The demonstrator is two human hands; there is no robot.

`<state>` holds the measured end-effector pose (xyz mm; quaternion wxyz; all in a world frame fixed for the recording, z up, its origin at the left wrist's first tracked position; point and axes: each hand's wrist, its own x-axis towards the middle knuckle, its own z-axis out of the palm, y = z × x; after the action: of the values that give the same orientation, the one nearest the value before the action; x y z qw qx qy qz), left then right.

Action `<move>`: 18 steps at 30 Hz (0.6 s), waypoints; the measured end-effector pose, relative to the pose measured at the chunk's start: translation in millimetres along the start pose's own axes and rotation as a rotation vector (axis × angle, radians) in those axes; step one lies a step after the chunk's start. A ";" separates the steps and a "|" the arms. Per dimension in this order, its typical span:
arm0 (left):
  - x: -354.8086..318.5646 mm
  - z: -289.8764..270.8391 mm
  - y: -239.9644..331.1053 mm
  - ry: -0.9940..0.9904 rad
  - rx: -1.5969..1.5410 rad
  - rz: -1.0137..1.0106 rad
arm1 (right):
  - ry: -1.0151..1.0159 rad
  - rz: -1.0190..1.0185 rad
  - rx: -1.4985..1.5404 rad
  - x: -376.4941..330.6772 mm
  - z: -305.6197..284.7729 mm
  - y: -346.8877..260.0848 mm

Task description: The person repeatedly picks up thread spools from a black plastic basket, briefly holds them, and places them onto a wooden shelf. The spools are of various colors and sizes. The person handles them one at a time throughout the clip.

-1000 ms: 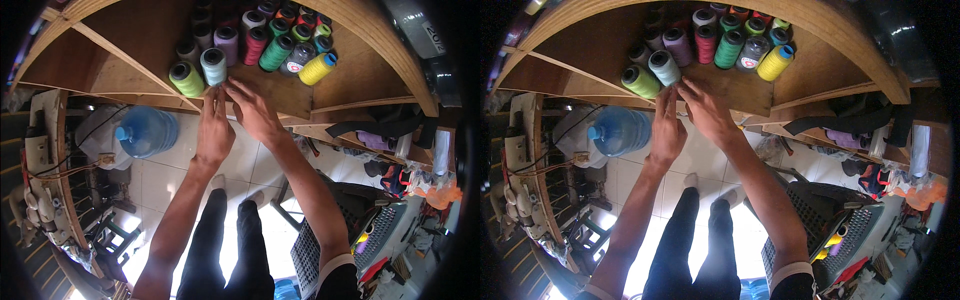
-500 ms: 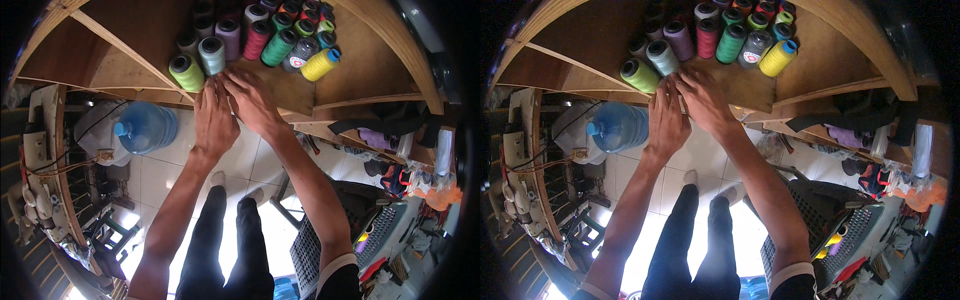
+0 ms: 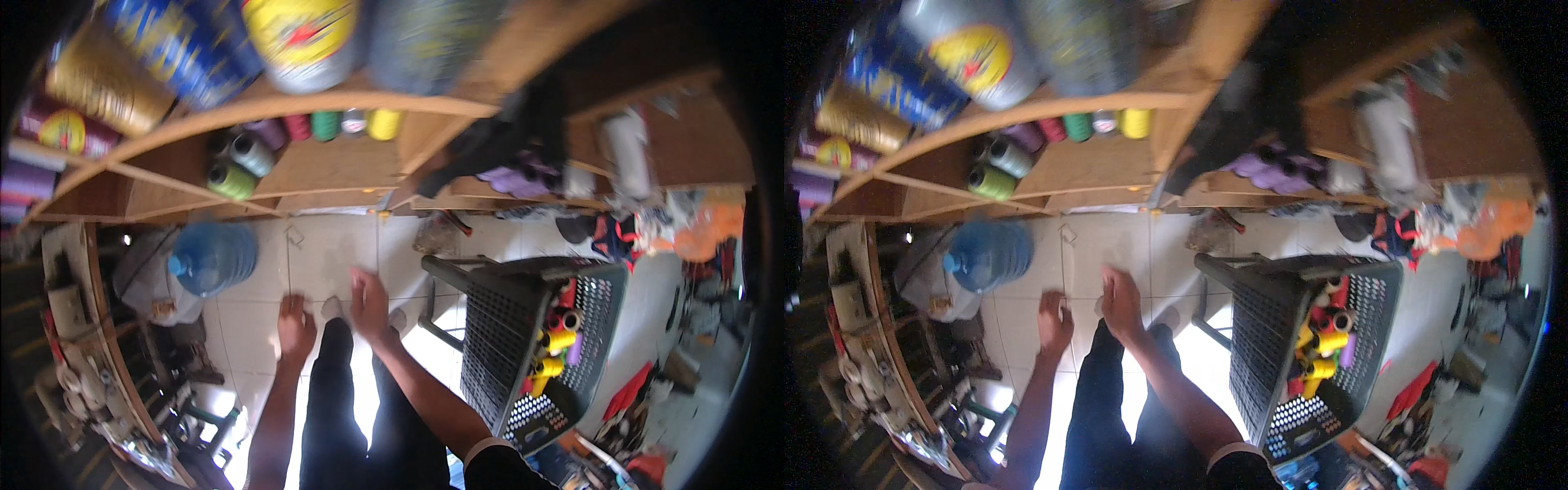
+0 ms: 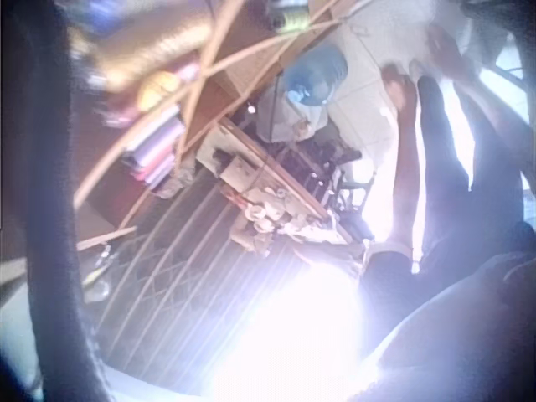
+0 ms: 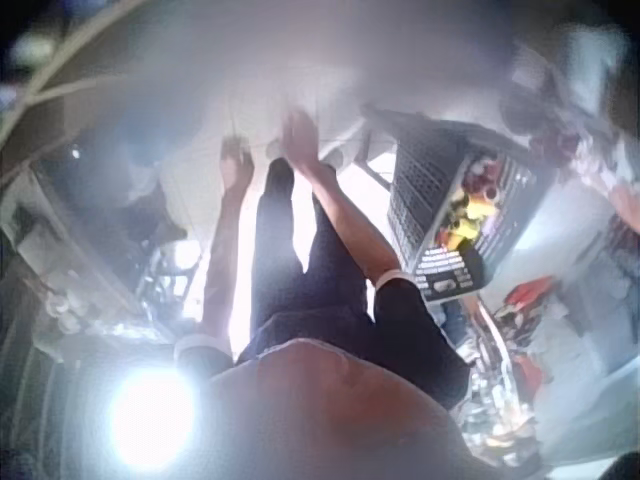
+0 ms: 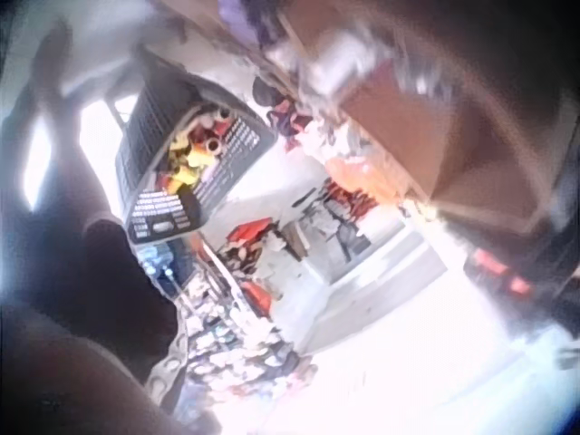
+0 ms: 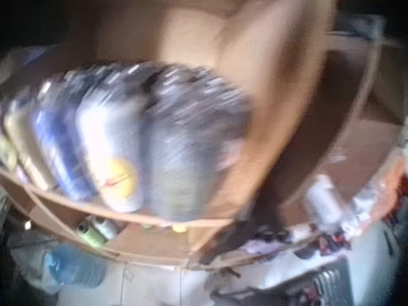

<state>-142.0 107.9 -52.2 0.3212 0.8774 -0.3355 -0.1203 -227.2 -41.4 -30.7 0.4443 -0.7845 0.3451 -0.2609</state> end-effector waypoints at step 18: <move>-192.9 -67.7 -22.3 -0.466 0.188 -0.248 | 0.813 0.630 -0.029 -184.5 -307.9 32.4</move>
<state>-245.6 281.7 -15.7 0.1353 0.8863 -0.2999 -0.3258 -573.2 -69.8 66.4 0.3203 -0.4838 0.7132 -0.3932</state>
